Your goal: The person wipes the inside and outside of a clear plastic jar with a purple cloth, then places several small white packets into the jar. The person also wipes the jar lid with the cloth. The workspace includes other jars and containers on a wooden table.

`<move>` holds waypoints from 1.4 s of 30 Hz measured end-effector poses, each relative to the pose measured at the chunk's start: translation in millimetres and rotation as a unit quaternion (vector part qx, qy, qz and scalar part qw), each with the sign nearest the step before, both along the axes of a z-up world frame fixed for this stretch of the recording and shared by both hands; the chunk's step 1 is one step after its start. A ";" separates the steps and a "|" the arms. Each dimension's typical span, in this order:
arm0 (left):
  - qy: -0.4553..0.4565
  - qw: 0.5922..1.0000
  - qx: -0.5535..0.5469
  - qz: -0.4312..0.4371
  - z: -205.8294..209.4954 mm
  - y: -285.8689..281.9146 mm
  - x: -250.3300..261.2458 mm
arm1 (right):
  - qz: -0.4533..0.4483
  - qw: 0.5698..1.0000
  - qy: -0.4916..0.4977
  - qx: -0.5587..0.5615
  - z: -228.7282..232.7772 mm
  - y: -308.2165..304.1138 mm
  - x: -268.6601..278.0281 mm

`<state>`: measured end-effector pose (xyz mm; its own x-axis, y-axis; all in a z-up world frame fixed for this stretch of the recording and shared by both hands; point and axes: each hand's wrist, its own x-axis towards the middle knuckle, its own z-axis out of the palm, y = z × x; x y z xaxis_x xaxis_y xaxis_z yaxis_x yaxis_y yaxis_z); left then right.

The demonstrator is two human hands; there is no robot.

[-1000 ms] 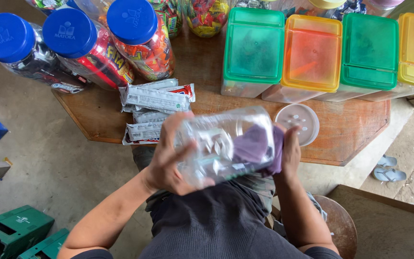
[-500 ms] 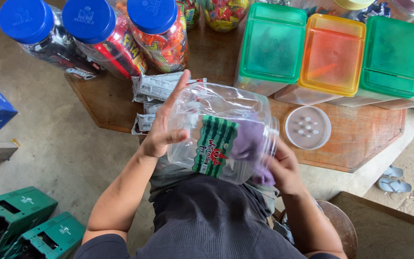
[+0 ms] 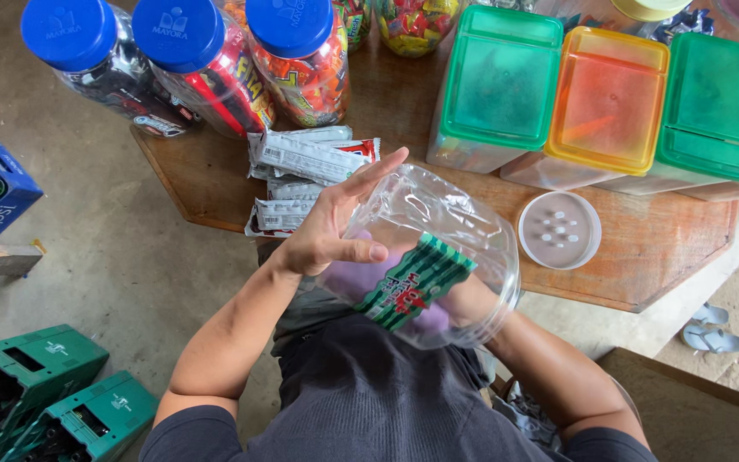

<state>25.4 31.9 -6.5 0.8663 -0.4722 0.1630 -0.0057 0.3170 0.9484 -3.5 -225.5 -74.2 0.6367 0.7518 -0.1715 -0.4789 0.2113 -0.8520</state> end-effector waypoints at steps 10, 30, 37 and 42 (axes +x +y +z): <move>-0.056 0.998 -0.027 0.007 -24.4 10.7 1.8 | -0.006 0.980 -0.188 -0.062 4.8 -2.4 -6.4; -0.295 0.937 0.186 -0.033 23.8 -4.8 -0.5 | -0.162 0.955 0.243 0.058 -41.2 -32.3 -17.7; -0.295 0.939 0.173 -0.043 22.3 -20.4 -8.1 | -0.017 0.981 0.140 0.132 -56.4 -56.0 -1.9; -0.252 0.947 0.197 -0.037 26.1 -9.4 0.7 | -0.149 0.980 0.108 0.078 -29.7 -36.9 -9.5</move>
